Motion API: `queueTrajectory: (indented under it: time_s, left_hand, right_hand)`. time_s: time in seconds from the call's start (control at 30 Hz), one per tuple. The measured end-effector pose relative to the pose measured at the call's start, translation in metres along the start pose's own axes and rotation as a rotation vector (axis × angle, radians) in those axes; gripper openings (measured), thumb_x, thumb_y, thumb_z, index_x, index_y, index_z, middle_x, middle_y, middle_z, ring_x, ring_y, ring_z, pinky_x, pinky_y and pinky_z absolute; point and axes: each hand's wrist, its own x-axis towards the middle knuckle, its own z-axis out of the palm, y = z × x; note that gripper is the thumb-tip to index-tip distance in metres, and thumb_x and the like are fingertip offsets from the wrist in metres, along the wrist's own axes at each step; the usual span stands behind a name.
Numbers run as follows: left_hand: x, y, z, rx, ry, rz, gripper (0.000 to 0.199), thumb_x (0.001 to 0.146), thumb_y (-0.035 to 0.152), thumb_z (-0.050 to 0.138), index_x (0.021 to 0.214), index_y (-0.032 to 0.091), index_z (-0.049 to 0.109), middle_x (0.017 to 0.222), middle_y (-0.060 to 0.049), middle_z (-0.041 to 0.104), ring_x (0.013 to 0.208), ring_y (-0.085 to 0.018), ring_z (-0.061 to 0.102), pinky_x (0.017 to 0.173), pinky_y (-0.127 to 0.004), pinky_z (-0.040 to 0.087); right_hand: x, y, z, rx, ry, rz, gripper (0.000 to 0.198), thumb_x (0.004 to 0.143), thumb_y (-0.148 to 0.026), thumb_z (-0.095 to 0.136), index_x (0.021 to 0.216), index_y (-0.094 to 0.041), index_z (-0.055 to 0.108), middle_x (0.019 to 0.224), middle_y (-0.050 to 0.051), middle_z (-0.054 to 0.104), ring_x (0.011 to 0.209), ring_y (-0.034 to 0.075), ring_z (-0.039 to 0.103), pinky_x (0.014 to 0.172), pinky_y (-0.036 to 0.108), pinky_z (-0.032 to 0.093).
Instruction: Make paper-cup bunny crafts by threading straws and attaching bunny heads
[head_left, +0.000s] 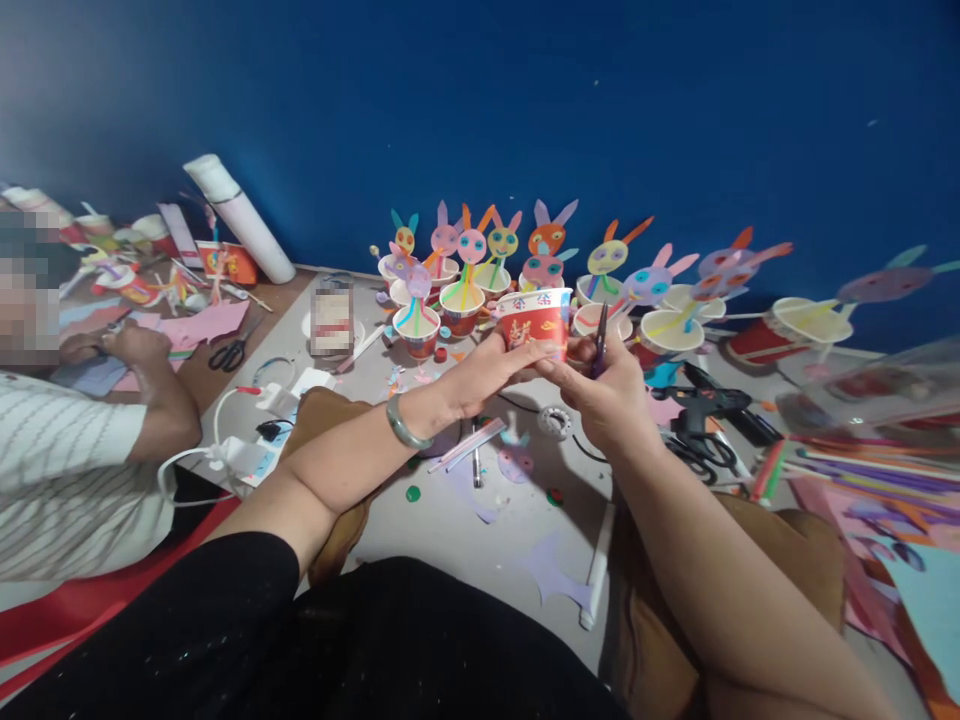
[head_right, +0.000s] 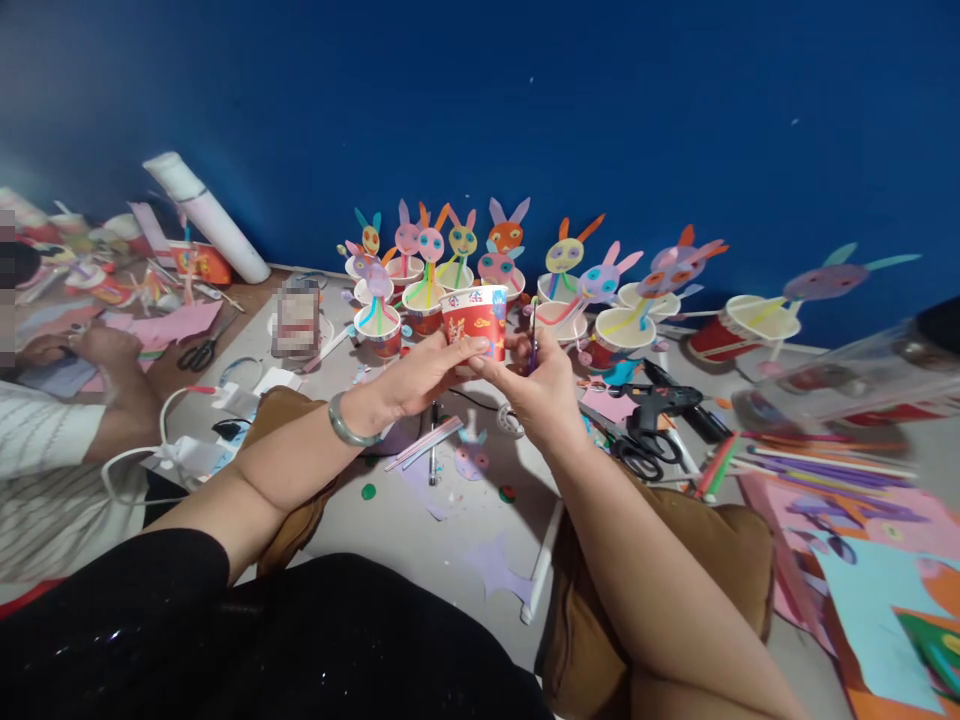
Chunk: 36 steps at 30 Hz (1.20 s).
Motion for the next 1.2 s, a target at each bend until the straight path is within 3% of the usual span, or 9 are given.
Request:
queueTrajectory:
  time_s: [0.1, 0.17, 0.3, 0.43, 0.6, 0.77, 0.97, 1.07, 1.2]
  left_hand:
    - [-0.001, 0.004, -0.003, 0.025, -0.063, 0.001, 0.036, 0.079, 0.035, 0.081, 0.106, 0.015, 0.068, 0.1, -0.008, 0.074, 0.098, -0.021, 0.068, 0.102, -0.04, 0.049]
    - [-0.001, 0.008, -0.006, 0.032, -0.083, 0.019, 0.039, 0.076, 0.033, 0.081, 0.109, 0.016, 0.067, 0.101, -0.007, 0.074, 0.098, -0.02, 0.068, 0.099, -0.038, 0.049]
    - [0.0, 0.016, -0.012, 0.029, -0.073, 0.034, 0.048, 0.071, 0.036, 0.079, 0.114, 0.019, 0.065, 0.105, -0.008, 0.075, 0.103, -0.023, 0.069, 0.093, -0.037, 0.05]
    - [0.002, 0.021, -0.015, 0.037, -0.079, 0.094, 0.057, 0.066, 0.032, 0.08, 0.12, 0.018, 0.063, 0.111, -0.01, 0.075, 0.112, -0.026, 0.069, 0.099, -0.039, 0.051]
    - [0.002, 0.024, -0.018, 0.081, -0.057, 0.172, 0.061, 0.067, 0.033, 0.084, 0.122, 0.018, 0.062, 0.113, -0.01, 0.075, 0.115, -0.027, 0.07, 0.103, -0.043, 0.051]
    - [0.001, 0.023, -0.021, 0.1, -0.039, 0.16, 0.065, 0.068, 0.036, 0.087, 0.124, 0.018, 0.059, 0.113, -0.011, 0.074, 0.111, -0.026, 0.071, 0.099, -0.042, 0.054]
    - [-0.006, 0.023, -0.024, 0.133, -0.094, 0.174, 0.099, 0.065, 0.032, 0.092, 0.151, 0.029, 0.042, 0.126, -0.01, 0.069, 0.116, -0.029, 0.069, 0.092, -0.043, 0.058]
    - [-0.011, 0.027, -0.024, 0.172, -0.165, 0.199, 0.116, 0.063, 0.03, 0.094, 0.161, 0.031, 0.032, 0.133, -0.012, 0.066, 0.124, -0.033, 0.065, 0.1, -0.047, 0.057]
    - [-0.015, 0.029, -0.022, 0.207, -0.168, 0.237, 0.115, 0.067, 0.031, 0.093, 0.164, 0.032, 0.031, 0.143, -0.013, 0.06, 0.134, -0.036, 0.06, 0.111, -0.053, 0.052]
  right_hand:
    - [0.0, -0.005, 0.001, 0.161, -0.023, 0.194, 0.075, 0.045, -0.047, 0.104, 0.075, -0.025, 0.039, 0.06, -0.012, 0.039, 0.045, 0.003, 0.029, 0.038, 0.022, 0.022]
    - [0.0, -0.008, 0.002, 0.233, -0.03, 0.238, 0.073, 0.045, -0.045, 0.104, 0.074, -0.025, 0.039, 0.058, -0.012, 0.037, 0.043, 0.002, 0.026, 0.038, 0.022, 0.018]
    - [0.0, -0.01, 0.003, 0.325, -0.086, 0.255, 0.066, 0.051, -0.041, 0.101, 0.073, -0.024, 0.041, 0.057, -0.012, 0.036, 0.041, 0.001, 0.025, 0.04, 0.022, 0.017]
    - [-0.001, -0.011, 0.002, 0.357, -0.159, 0.28, 0.064, 0.053, -0.038, 0.098, 0.073, -0.024, 0.039, 0.056, -0.013, 0.035, 0.041, 0.001, 0.025, 0.041, 0.022, 0.018]
    - [-0.002, -0.013, 0.002, 0.311, -0.091, 0.241, 0.072, 0.05, -0.041, 0.101, 0.073, -0.025, 0.035, 0.059, -0.013, 0.034, 0.043, 0.001, 0.025, 0.041, 0.022, 0.017]
    - [-0.004, -0.013, 0.001, 0.252, -0.05, 0.231, 0.077, 0.046, -0.047, 0.103, 0.073, -0.024, 0.035, 0.062, -0.011, 0.037, 0.045, 0.002, 0.028, 0.04, 0.022, 0.019]
    - [-0.009, -0.013, -0.002, 0.234, -0.095, 0.234, 0.073, 0.053, -0.047, 0.101, 0.078, -0.025, 0.036, 0.064, -0.011, 0.041, 0.045, 0.003, 0.03, 0.041, 0.022, 0.02]
    - [-0.01, -0.013, -0.003, 0.239, -0.119, 0.225, 0.07, 0.058, -0.048, 0.099, 0.078, -0.025, 0.035, 0.063, -0.011, 0.039, 0.046, 0.003, 0.028, 0.042, 0.022, 0.02]
    - [-0.012, -0.01, -0.006, 0.245, -0.123, 0.287, 0.066, 0.06, -0.05, 0.097, 0.081, -0.025, 0.04, 0.064, -0.01, 0.043, 0.047, 0.004, 0.031, 0.043, 0.022, 0.024]
